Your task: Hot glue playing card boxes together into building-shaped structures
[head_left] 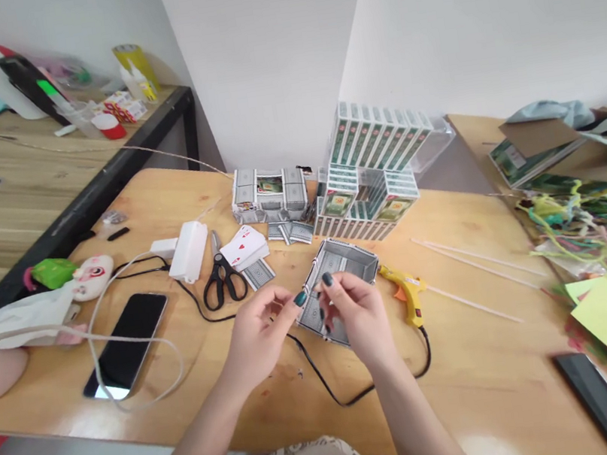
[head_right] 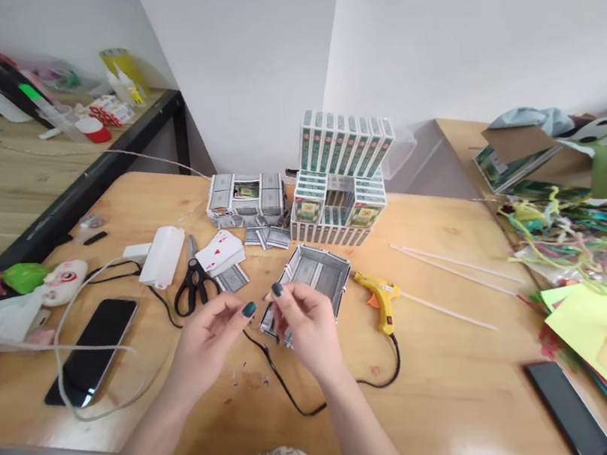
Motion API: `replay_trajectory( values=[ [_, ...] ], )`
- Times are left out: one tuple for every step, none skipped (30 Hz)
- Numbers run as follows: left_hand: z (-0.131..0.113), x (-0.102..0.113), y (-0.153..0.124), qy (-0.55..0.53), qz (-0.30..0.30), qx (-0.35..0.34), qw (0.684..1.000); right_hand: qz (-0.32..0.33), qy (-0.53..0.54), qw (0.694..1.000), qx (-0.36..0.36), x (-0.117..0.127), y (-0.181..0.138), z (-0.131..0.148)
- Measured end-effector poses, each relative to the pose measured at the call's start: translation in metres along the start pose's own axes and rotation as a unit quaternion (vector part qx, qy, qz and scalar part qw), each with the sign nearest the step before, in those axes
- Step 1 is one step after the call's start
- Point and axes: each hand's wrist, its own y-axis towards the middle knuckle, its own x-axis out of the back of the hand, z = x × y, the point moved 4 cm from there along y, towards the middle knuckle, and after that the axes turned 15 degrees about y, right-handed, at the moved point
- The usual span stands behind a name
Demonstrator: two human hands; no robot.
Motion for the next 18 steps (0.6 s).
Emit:
replay_trajectory(
  values=[
    [0.0, -0.001, 0.001, -0.025, 0.006, 0.014, 1.0, 0.026, 0.019, 0.999, -0.013, -0.005, -0.003, -0.002],
    [-0.001, -0.002, 0.003, -0.047, 0.011, 0.021, 0.999, 0.044, 0.038, 0.998, -0.021, -0.009, -0.006, -0.003],
    [-0.003, -0.002, 0.004, -0.064, 0.013, 0.023, 0.998, 0.055, 0.054, 0.997, -0.025, -0.012, -0.008, -0.004],
    [-0.005, -0.002, 0.005, -0.075, 0.014, 0.023, 0.997, 0.058, 0.065, 0.996, -0.027, -0.015, -0.01, -0.005],
    [-0.006, -0.003, 0.005, -0.082, 0.014, 0.022, 0.996, 0.053, 0.071, 0.996, -0.028, -0.016, -0.011, -0.006],
    [-0.007, -0.003, 0.005, -0.086, 0.016, 0.022, 0.996, 0.044, 0.072, 0.996, -0.026, -0.018, -0.011, -0.007],
    [-0.007, -0.005, 0.005, -0.087, 0.02, 0.023, 0.996, 0.03, 0.069, 0.997, -0.021, -0.019, -0.011, -0.007],
    [-0.007, -0.006, 0.004, -0.086, 0.024, 0.025, 0.996, 0.013, 0.063, 0.998, -0.013, -0.02, -0.011, -0.007],
    [-0.006, -0.008, 0.004, -0.081, 0.023, 0.028, 0.996, -0.004, 0.056, 0.998, -0.001, -0.021, -0.011, -0.008],
    [-0.005, -0.008, 0.003, -0.07, 0.015, 0.032, 0.997, -0.024, 0.049, 0.998, 0.013, -0.022, -0.011, -0.008],
    [-0.004, -0.009, 0.002, -0.056, 0.002, 0.034, 0.998, -0.042, 0.044, 0.998, 0.027, -0.024, -0.011, -0.009],
    [-0.004, -0.009, 0.001, -0.038, -0.017, 0.033, 0.999, -0.058, 0.043, 0.997, 0.037, -0.025, -0.011, -0.01],
    [-0.005, -0.008, 0.0, -0.021, -0.035, 0.03, 0.999, -0.071, 0.05, 0.995, 0.041, -0.027, -0.01, -0.012],
    [-0.006, -0.008, 0.0, -0.007, -0.051, 0.025, 0.998, -0.079, 0.067, 0.994, 0.037, -0.029, -0.009, -0.014],
    [-0.007, -0.007, -0.001, 0.004, -0.063, 0.018, 0.998, -0.084, 0.092, 0.992, 0.024, -0.03, -0.007, -0.017],
    [-0.008, -0.006, -0.001, 0.01, -0.072, 0.012, 0.997, -0.087, 0.121, 0.989, 0.003, -0.032, -0.005, -0.02],
    [-0.01, -0.006, -0.001, 0.013, -0.076, 0.007, 0.997, -0.09, 0.151, 0.984, -0.024, -0.033, -0.003, -0.022],
    [-0.011, -0.005, -0.001, 0.014, -0.074, 0.003, 0.997, -0.094, 0.175, 0.979, -0.049, -0.034, -0.001, -0.024]
  ],
)
